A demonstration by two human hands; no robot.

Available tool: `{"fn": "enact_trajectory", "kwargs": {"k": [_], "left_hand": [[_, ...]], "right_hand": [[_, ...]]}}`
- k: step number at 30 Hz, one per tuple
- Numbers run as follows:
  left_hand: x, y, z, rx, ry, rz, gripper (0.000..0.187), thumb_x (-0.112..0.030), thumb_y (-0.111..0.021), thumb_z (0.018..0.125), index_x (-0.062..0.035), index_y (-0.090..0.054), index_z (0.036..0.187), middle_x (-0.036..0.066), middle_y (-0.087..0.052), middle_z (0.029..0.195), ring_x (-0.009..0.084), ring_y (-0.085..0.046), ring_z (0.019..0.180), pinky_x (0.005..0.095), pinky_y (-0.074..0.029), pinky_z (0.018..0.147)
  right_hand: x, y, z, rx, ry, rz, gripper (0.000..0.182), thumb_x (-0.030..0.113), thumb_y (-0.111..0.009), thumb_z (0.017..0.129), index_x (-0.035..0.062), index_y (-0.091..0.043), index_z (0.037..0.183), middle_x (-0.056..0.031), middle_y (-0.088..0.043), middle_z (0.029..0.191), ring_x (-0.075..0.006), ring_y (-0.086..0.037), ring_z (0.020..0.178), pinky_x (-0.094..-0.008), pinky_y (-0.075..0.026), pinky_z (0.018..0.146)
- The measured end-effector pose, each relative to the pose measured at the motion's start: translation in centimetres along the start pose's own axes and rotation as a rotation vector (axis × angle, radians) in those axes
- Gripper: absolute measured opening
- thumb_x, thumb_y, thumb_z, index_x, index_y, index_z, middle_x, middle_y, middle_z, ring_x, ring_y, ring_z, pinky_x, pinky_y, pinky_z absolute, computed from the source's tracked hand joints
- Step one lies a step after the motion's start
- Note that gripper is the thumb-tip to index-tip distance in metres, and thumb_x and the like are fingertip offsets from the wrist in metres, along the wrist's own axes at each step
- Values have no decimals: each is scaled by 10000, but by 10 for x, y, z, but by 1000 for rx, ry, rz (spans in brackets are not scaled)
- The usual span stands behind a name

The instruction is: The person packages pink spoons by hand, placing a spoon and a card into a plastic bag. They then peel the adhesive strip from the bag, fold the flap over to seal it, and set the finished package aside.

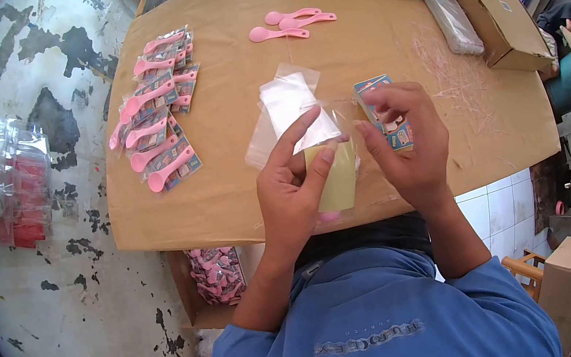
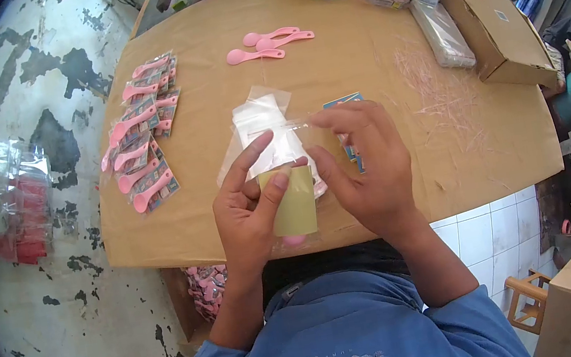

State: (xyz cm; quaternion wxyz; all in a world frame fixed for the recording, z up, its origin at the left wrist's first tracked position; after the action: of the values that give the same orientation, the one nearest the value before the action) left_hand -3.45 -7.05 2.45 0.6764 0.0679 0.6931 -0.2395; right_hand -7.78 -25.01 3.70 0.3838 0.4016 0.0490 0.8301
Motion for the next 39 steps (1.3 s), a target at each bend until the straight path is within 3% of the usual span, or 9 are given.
{"fn": "enact_trajectory", "kwargs": {"k": [6, 18, 21, 24, 27, 30, 33, 36, 39], "left_hand": [[1, -5, -6, 2, -51, 249, 580, -37, -686, 1002, -99, -545, 1561, -57, -538, 706, 11, -352, 613, 212, -297, 556], [-5, -6, -2, 85, -195, 562, 612, -42, -720, 957, -105, -562, 1545, 2, -323, 708, 80, -301, 618, 238, -316, 570], [-6, -8, 0, 107, -188, 545, 601, -24, -721, 961, -56, -562, 1540, -91, -274, 694, 36, -240, 626, 239, -175, 578], [-9, -4, 0, 150, -45, 514, 551, -49, -699, 999, -22, -555, 1529, -64, -513, 683, 5, -420, 634, 201, -305, 575], [1, -1, 0, 107, 37, 221, 450, -81, -672, 1035, 9, -575, 1465, 92, -730, 945, 81, -653, 839, 225, -494, 723], [-9, 0, 0, 33, 177, 13, 337, -103, -650, 1058, 23, -615, 1368, 230, -754, 1230, 214, -749, 1081, 312, -597, 914], [2, 4, 6, 4, 45, -93, 260, -92, -640, 1058, 27, -638, 1290, 238, -728, 1270, 237, -738, 1112, 371, -611, 934], [10, 1, 8, -18, -59, -163, 224, -83, -639, 1058, 42, -646, 1243, 249, -685, 1341, 238, -729, 1117, 383, -608, 951], [8, 1, 8, -26, -67, -168, 233, -82, -645, 1054, 56, -647, 1242, 239, -668, 1357, 233, -724, 1107, 386, -596, 979]], "right_hand": [[5, -15, 12, 5, 212, -221, 283, 5, -808, 791, 54, -761, 1066, -117, -687, 1221, -322, -628, 1048, -422, -523, 846], [-6, -16, 15, -55, 207, -183, 231, -38, -785, 738, 26, -730, 952, -104, -716, 1156, -319, -635, 1022, -408, -525, 844], [-10, -15, 15, -59, 136, -70, 223, -43, -774, 734, 24, -716, 939, -118, -717, 1140, -334, -655, 1030, -407, -536, 864], [-8, -8, 15, -68, -14, -2, 194, -44, -757, 785, 15, -700, 961, -149, -716, 1150, -314, -675, 1067, -404, -549, 895], [-30, 3, 20, -249, -110, 143, 213, -57, -726, 837, 11, -665, 1029, -184, -724, 1126, -275, -702, 1048, -404, -561, 910], [-35, 12, 27, -483, -344, 754, 178, -36, -671, 922, 13, -627, 1087, -163, -717, 1036, -217, -703, 951, -336, -553, 873], [-47, 24, 12, -211, -247, 999, 130, 5, -631, 984, 28, -610, 1110, -108, -681, 922, -154, -651, 796, -281, -521, 774], [-28, 23, -4, 28, -511, 811, 95, 44, -591, 1033, 24, -630, 1117, -51, -641, 867, -79, -551, 702, -247, -468, 672], [-13, 2, -4, 183, -441, 664, 111, 63, -640, 1023, 16, -663, 1121, -19, -644, 866, -48, -544, 695, -233, -462, 643]]}}
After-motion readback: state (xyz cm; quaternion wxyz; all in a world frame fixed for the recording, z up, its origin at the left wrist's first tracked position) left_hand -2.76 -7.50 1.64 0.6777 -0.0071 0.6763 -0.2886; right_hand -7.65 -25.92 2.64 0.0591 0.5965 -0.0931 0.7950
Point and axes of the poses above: each hand's wrist, its own z-axis towards the middle knuckle, its own y-axis out of the back of the hand, x = y × z, the point moved 1 cm from there along z, towards the middle knuckle
